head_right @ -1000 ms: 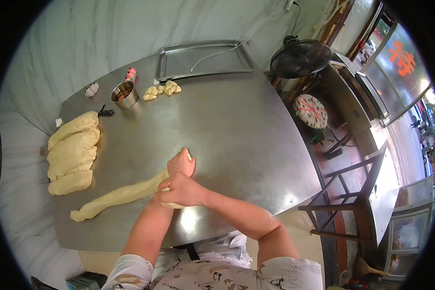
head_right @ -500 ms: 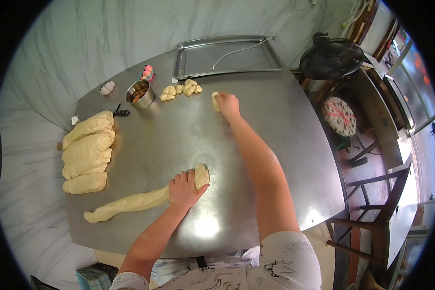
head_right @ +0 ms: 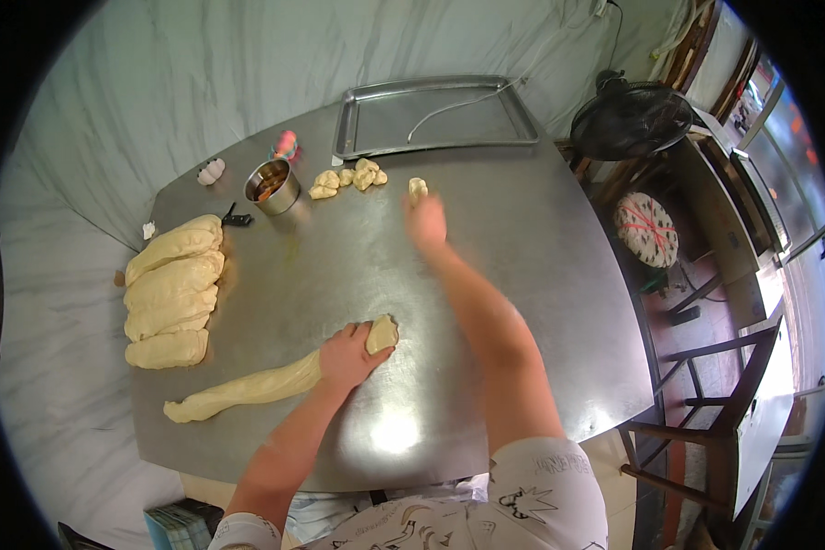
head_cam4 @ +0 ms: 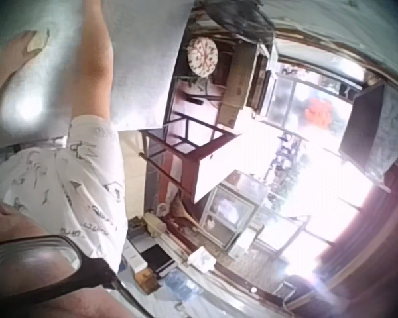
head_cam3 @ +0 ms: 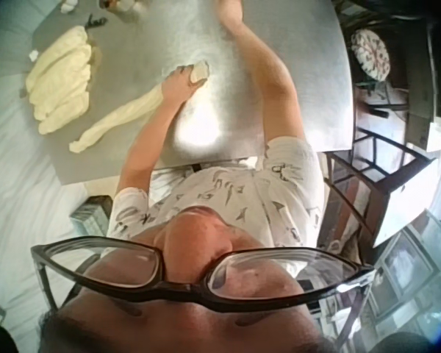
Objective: The person rolls out a long strip of dough on a metal table and then breaks off small portions by hand, rolling each into a ball and placing it in a grid.
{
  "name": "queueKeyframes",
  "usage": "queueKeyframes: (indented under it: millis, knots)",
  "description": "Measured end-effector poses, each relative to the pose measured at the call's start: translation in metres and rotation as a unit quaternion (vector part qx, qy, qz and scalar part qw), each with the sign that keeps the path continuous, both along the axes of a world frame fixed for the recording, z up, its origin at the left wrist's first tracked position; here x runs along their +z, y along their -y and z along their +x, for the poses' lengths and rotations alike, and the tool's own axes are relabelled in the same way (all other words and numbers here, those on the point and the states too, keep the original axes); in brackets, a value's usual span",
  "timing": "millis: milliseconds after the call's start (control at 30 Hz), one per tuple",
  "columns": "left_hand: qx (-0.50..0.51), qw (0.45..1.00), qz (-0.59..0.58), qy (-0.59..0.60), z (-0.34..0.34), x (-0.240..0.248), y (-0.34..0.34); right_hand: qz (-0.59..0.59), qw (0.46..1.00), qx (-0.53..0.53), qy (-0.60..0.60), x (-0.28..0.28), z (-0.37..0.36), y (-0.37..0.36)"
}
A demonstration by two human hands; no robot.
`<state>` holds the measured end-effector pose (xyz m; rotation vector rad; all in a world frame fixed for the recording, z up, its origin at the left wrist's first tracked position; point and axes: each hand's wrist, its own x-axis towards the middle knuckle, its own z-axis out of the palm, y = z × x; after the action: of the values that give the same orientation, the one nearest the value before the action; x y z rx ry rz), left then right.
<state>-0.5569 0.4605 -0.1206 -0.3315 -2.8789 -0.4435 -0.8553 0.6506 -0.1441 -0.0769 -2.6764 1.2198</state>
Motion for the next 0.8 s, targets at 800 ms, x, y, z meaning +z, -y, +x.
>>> queueKeyframes:
  millis: [800]
  knots:
    - [0.121, 0.992, -0.009, -0.03, -0.005, -0.013, -0.026, -0.079, 0.993, 0.013, 0.088, 0.041, 0.265, 0.086]
